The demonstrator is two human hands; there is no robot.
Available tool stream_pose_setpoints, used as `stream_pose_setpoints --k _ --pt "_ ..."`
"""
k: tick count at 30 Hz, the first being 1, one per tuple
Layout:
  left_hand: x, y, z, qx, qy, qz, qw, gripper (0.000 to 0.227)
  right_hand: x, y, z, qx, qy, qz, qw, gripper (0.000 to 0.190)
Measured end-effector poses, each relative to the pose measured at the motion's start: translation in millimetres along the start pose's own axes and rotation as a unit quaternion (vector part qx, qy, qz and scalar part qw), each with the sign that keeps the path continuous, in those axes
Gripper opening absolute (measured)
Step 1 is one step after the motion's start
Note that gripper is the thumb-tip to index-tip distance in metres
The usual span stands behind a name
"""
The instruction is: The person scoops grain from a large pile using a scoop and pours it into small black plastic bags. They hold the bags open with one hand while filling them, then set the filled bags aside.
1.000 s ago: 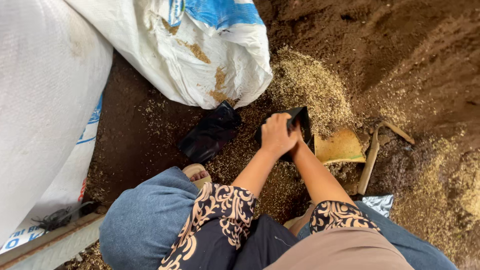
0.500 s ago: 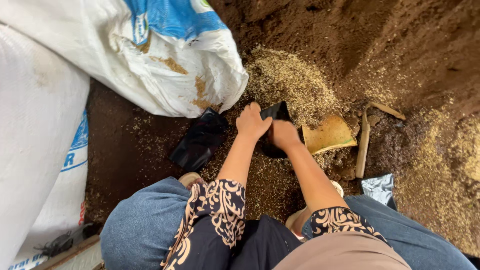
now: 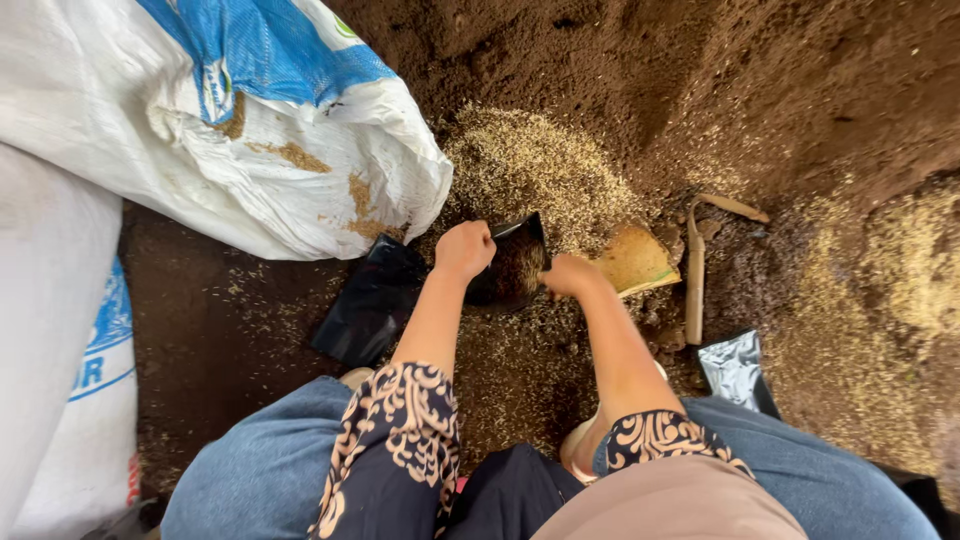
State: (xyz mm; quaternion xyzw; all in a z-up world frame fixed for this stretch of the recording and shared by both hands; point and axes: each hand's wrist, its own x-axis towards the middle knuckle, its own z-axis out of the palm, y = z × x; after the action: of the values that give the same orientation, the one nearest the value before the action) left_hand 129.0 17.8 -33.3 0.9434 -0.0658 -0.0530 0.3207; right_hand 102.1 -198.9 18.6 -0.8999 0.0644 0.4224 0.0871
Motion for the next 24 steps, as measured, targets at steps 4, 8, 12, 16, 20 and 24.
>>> stream_pose_setpoints --k 4,8,12,16,20,24 --pt "-38 -37 -30 -0.116 -0.108 0.016 0.987 0.025 -4 -16 -45 -0.039 0.117 -0.023 0.992 0.029" --pt "-64 -27 -39 -0.135 -0.238 -0.012 0.962 0.031 -16 -49 -56 0.036 0.215 -0.08 0.973 0.024" --pt "-58 -6 -59 -0.019 -0.323 -0.02 0.946 0.05 -34 -57 -54 0.1 0.35 -0.166 0.917 0.023" --pt "-38 -1 -81 -0.087 -0.064 -0.032 0.994 0.053 -41 -53 -54 0.15 0.316 -0.203 0.915 0.022" --pt "-20 18 -53 0.056 0.241 0.169 0.954 0.07 -23 -60 -12 -0.014 0.066 -0.185 0.98 0.03" --pt "-22 26 -32 -0.073 0.183 0.173 0.965 0.006 10 -67 62 -0.001 0.4 -0.29 0.87 0.056"
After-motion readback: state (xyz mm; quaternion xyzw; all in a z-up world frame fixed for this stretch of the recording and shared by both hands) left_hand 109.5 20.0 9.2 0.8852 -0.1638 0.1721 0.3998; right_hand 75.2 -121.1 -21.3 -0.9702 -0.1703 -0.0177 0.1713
